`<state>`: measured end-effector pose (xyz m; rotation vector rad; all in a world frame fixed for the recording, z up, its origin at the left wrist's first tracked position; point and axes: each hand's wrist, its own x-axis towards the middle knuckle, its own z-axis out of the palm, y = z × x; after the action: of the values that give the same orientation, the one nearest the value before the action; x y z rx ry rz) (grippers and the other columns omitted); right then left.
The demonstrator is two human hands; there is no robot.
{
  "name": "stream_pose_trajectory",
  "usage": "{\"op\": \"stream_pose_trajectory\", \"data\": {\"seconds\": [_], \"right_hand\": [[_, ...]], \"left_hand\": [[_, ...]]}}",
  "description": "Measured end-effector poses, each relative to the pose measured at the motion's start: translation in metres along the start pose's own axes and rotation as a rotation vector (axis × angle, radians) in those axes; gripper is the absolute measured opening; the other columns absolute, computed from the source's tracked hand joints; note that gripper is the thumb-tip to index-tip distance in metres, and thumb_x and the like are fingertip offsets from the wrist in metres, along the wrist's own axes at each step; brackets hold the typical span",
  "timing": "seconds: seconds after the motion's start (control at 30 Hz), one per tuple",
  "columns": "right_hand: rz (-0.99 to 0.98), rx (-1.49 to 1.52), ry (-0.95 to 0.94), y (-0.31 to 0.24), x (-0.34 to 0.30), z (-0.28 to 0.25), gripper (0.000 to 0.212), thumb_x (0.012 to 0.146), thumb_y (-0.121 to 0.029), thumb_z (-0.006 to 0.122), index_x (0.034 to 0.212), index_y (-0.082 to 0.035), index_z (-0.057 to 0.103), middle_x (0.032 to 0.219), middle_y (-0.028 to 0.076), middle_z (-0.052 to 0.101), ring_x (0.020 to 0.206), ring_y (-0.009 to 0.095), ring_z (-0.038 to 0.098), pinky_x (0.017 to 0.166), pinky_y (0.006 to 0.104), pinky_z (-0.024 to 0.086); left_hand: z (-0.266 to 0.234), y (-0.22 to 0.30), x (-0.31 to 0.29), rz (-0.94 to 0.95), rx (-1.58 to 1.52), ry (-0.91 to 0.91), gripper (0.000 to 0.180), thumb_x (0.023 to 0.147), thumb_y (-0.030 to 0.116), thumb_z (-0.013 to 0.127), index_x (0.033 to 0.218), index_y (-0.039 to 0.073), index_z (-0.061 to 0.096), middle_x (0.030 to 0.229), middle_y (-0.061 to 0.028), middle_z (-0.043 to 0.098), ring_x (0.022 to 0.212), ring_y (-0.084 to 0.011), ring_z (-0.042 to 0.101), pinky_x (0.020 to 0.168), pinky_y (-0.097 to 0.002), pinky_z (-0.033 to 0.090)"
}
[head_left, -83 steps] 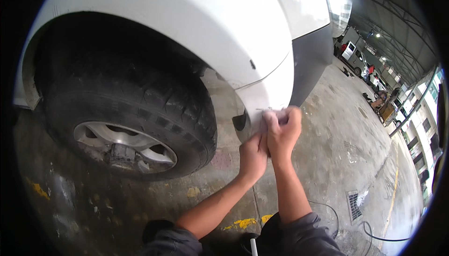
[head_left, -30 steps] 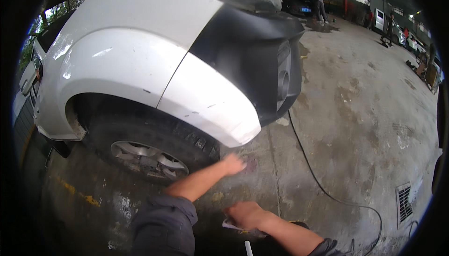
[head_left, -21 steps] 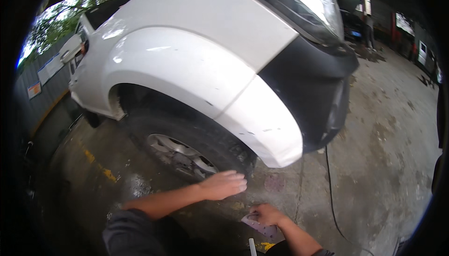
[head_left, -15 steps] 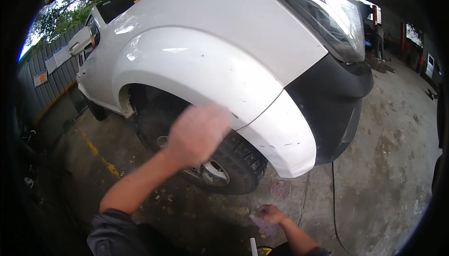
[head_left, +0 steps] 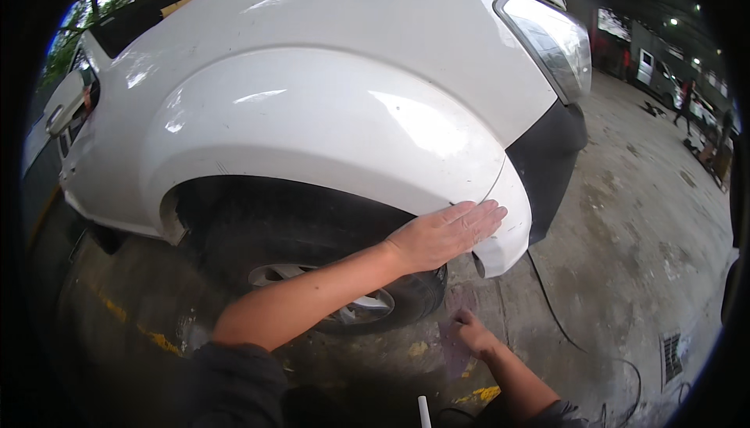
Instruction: The person sands the front bumper of a white car using a sanding block. They repeatedly rub the sanding block over the surface and periodically wipe the area with their hand to check the finish.
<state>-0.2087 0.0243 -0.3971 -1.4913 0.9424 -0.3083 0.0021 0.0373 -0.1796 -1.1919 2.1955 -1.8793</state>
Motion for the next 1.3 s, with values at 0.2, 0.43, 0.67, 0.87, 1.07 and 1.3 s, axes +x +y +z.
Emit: {"op": "stream_pose_trajectory", "data": {"seconds": [0.2,0.43,0.67,0.87,1.07,1.3], "right_hand": [[-0.035,0.343,0.229,-0.054,-0.063,0.029,0.012,0.098,-0.016,0.062,0.105,-0.007,0.058,0.086,0.007,0.064,0.077,0.016,0.063,0.065,0.0342,0.053],[-0.242,0.684,0.536,-0.130,-0.086,0.050,0.021,0.091,-0.011,0.061,0.109,-0.008,0.050,0.084,0.005,0.058,0.067,0.015,0.055,0.057,0.0319,0.048],[-0.408,0.926,0.592,-0.170,-0.053,0.085,0.023,0.092,-0.018,0.063,0.111,-0.014,0.052,0.093,0.004,0.057,0.079,0.017,0.055,0.068,0.0360,0.049],[-0.391,1.125,0.568,-0.147,-0.030,0.108,0.019,0.095,-0.020,0.063,0.110,-0.014,0.053,0.099,0.005,0.061,0.092,0.021,0.065,0.072,0.0400,0.054],[-0.473,1.290,0.464,-0.134,-0.020,0.109,0.021,0.096,-0.023,0.065,0.111,-0.013,0.054,0.100,0.006,0.063,0.094,0.020,0.066,0.074,0.0388,0.055],[-0.674,1.094,0.649,-0.137,-0.024,0.088,0.025,0.094,-0.016,0.069,0.114,-0.011,0.055,0.105,0.007,0.062,0.098,0.018,0.063,0.078,0.0364,0.053]], "left_hand": [[-0.022,-0.089,-0.058,0.000,0.019,0.066,0.078,0.101,0.057,0.047,0.166,0.019,0.028,0.173,0.0015,0.025,0.160,-0.0194,0.022,0.132,-0.0457,0.007],[-0.061,-0.169,-0.135,-0.106,-0.059,0.028,0.079,0.091,0.049,0.067,0.159,0.017,0.043,0.167,-0.0015,0.040,0.155,-0.0247,0.034,0.130,-0.0469,0.017],[-0.050,-0.169,-0.152,-0.120,-0.064,0.015,0.086,0.088,0.051,0.070,0.161,0.017,0.040,0.168,-0.0016,0.037,0.156,-0.0262,0.034,0.130,-0.0465,0.015],[-0.030,-0.113,-0.099,0.031,-0.027,0.053,0.085,0.085,0.053,0.070,0.159,0.021,0.045,0.169,0.0019,0.034,0.156,-0.0223,0.032,0.131,-0.0462,0.013],[-0.015,-0.069,-0.065,0.152,0.012,0.001,0.082,0.082,0.051,0.073,0.157,0.026,0.048,0.169,0.0062,0.034,0.157,-0.0203,0.030,0.131,-0.0466,0.013],[-0.040,-0.087,-0.032,0.133,-0.199,-0.094,0.076,0.084,0.044,0.074,0.154,0.025,0.053,0.164,0.0047,0.044,0.154,-0.0230,0.035,0.128,-0.0498,0.020]]}}
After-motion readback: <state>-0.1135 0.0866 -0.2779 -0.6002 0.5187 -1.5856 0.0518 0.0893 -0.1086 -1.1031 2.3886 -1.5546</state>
